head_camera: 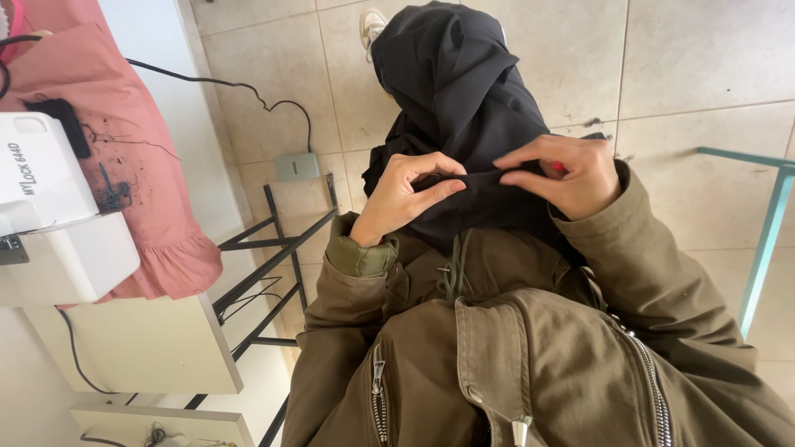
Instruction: Use a seam ripper to remove stitches from a garment.
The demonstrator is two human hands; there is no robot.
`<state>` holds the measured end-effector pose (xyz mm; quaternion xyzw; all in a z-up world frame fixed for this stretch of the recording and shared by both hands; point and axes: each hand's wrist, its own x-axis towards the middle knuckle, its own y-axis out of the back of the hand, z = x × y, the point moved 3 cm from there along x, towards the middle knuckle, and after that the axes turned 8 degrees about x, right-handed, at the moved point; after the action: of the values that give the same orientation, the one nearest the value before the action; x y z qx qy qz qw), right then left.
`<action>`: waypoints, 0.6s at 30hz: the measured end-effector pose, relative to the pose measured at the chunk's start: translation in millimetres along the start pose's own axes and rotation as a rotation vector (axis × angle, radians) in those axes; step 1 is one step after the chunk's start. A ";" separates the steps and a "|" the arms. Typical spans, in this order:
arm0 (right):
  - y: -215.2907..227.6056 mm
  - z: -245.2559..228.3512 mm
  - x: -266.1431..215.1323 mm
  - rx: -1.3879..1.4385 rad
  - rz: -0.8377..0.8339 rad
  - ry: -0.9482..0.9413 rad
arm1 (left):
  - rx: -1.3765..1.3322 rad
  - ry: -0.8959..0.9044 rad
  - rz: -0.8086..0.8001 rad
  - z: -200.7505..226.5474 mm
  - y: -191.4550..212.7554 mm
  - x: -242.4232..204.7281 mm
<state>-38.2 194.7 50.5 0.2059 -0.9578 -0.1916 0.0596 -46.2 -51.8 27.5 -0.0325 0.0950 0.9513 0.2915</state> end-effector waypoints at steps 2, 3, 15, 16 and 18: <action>-2.8 5.6 -5.5 0.035 0.046 -0.040 | -0.012 0.031 0.020 -6.7 -1.1 0.7; -4.7 8.9 -9.8 0.069 0.096 -0.086 | -0.025 0.062 0.034 -11.0 -1.8 -0.4; 27.8 27.8 -22.5 0.216 0.457 -0.188 | -0.110 0.091 0.047 -23.5 -9.6 9.4; 37.3 39.5 -28.3 0.215 0.456 -0.189 | -0.112 0.091 0.047 -22.9 -9.3 9.1; 59.7 64.3 -42.6 0.181 0.583 -0.249 | -0.108 0.085 0.042 -21.2 -7.4 11.2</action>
<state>-34.1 284.8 13.2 -0.0975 -0.9895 -0.1044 -0.0240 -51.2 -43.9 4.2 -0.0867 0.0566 0.9587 0.2648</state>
